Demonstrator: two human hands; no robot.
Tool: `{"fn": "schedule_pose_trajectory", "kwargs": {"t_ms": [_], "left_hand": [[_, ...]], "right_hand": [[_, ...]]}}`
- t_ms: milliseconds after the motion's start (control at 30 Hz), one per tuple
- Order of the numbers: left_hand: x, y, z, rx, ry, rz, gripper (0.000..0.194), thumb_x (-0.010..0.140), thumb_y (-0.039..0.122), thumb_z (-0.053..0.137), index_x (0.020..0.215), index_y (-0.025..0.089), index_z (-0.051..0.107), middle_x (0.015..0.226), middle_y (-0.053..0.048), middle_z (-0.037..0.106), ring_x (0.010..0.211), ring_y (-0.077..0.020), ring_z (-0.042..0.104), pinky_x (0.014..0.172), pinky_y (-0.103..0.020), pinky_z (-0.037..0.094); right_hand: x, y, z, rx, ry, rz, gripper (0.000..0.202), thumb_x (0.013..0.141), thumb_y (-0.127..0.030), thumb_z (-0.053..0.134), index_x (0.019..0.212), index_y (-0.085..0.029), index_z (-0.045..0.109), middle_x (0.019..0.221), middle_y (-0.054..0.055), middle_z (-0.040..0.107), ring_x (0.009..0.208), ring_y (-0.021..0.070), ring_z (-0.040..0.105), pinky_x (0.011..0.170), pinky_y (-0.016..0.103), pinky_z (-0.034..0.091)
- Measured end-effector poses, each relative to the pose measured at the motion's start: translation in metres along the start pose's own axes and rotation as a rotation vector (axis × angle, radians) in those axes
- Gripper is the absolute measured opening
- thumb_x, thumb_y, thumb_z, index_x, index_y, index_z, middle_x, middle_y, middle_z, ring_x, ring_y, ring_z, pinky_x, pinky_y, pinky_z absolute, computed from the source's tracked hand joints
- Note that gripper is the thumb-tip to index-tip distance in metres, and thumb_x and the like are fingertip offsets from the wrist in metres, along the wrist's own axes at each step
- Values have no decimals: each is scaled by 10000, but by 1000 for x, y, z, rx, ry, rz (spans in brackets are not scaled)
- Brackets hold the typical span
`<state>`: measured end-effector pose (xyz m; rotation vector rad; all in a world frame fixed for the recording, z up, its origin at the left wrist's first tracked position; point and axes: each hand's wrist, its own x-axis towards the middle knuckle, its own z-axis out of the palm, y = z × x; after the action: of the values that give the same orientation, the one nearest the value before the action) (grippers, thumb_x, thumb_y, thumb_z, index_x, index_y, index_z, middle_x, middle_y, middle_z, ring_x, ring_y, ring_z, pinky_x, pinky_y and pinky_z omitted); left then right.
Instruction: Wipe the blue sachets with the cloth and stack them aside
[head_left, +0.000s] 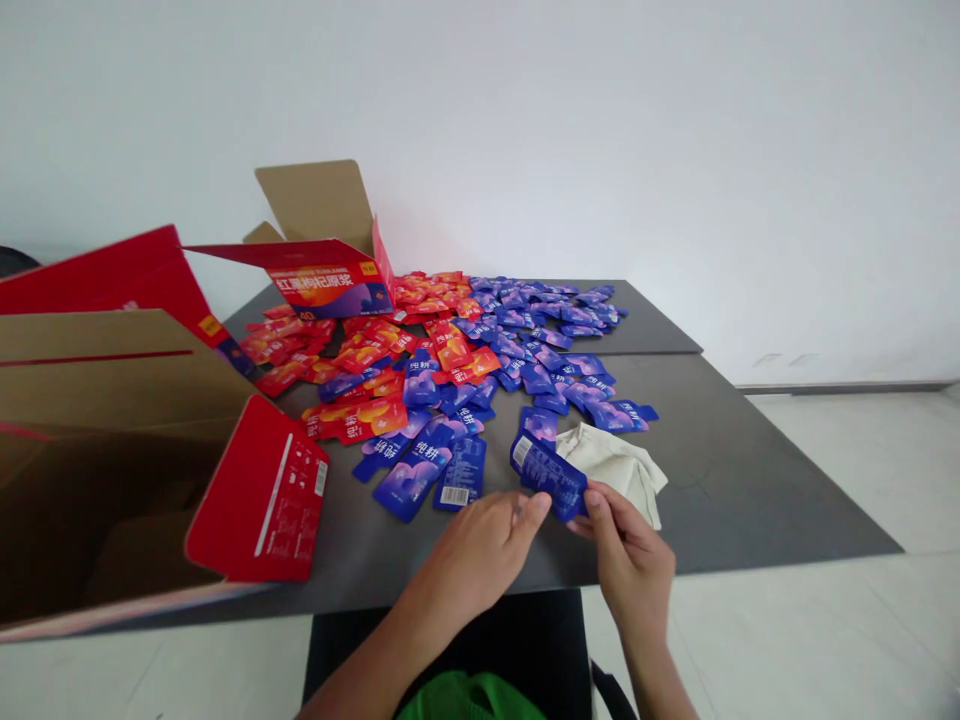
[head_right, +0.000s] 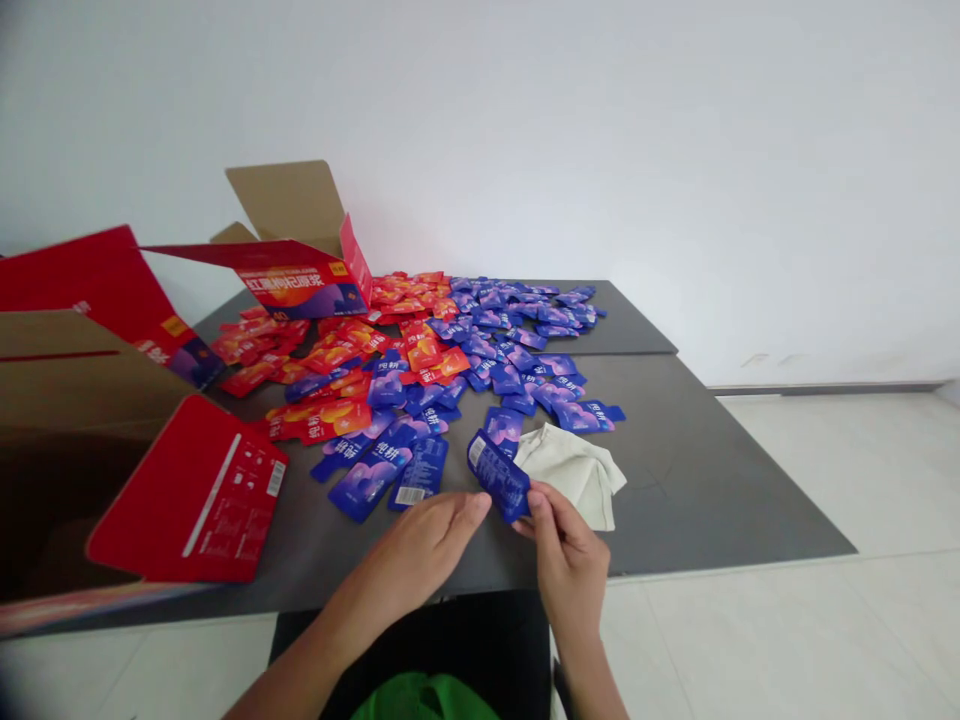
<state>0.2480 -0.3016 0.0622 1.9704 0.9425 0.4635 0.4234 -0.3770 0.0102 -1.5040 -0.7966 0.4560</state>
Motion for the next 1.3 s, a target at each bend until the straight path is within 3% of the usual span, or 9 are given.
{"fn": "schedule_pose_trajectory", "kwargs": {"t_ms": [200, 367, 467, 533, 633, 767, 900, 1133, 1300], "left_hand": [[25, -9, 40, -753, 87, -89, 482, 988, 637, 541, 1195, 206, 603, 1038, -51, 730, 962, -202, 698, 861, -301, 514], [33, -23, 45, -1024, 312, -198, 527, 863, 635, 729, 1117, 190, 602, 982, -37, 716, 884, -178, 695, 786, -275, 525], [27, -29, 22, -889, 262, -194, 527, 859, 621, 738, 1129, 191, 597, 932, -31, 726, 814, -175, 698, 721, -265, 532], [19, -34, 6, -745, 115, -183, 503, 886, 605, 710, 1138, 185, 593, 895, -36, 731, 769, -188, 704, 683, -275, 542], [7, -39, -5, -493, -15, -196, 481, 958, 549, 626, 1282, 202, 552, 1022, -83, 756, 867, -240, 744, 720, -315, 570], [-5, -36, 3, -99, 21, -237, 576, 1017, 420, 530, 1535, 210, 390, 1271, -164, 721, 1111, -310, 727, 893, -392, 559], [-11, -26, 16, 188, -6, -262, 632, 1065, 347, 416, 1648, 183, 235, 1308, -201, 711, 1165, -349, 714, 951, -453, 540], [-19, -16, 29, 559, 1, -176, 525, 1088, 344, 415, 1594, 208, 399, 1199, -144, 724, 951, -288, 761, 820, -385, 590], [-38, -23, 34, 700, 175, 5, 492, 1028, 405, 568, 1489, 236, 551, 1262, -147, 621, 1053, -304, 680, 878, -456, 589]], "right_hand": [[-30, 4, 30, 364, 85, 290, 407, 845, -520, 809, 1077, -188, 762, 1026, 30, 795, 795, 209, 801, 725, 311, 701], [-19, -5, -5, 186, -244, 143, 415, 922, -517, 726, 1216, -225, 717, 1021, 81, 804, 784, 254, 799, 623, 359, 694], [25, -11, -49, -154, -278, -223, 545, 878, -495, 787, 1367, -299, 649, 1296, 112, 736, 1078, 316, 759, 849, 452, 678], [57, -6, -69, -537, -379, -417, 775, 795, -584, 833, 1474, -308, 582, 1587, 136, 500, 1397, 402, 544, 1101, 580, 524], [88, 10, -78, -931, -588, -564, 1072, 697, -759, 802, 1588, -282, 445, 1679, 164, 342, 1529, 482, 307, 1166, 683, 387], [96, 25, -70, -1100, -682, -626, 1057, 762, -757, 752, 1632, -317, 344, 1650, 146, 403, 1474, 433, 409, 1122, 617, 446], [97, 23, -64, -1146, -598, -666, 817, 826, -643, 769, 1541, -359, 493, 1519, 125, 554, 1319, 396, 547, 1004, 566, 506], [113, 21, -90, -1161, -712, -679, 390, 1020, -358, 581, 1385, -228, 634, 1245, 129, 692, 1047, 295, 655, 953, 448, 544], [105, -4, -130, -1250, -735, -542, 565, 1038, -496, 509, 1567, -310, 448, 1324, 132, 660, 1095, 333, 686, 908, 477, 581]]}}
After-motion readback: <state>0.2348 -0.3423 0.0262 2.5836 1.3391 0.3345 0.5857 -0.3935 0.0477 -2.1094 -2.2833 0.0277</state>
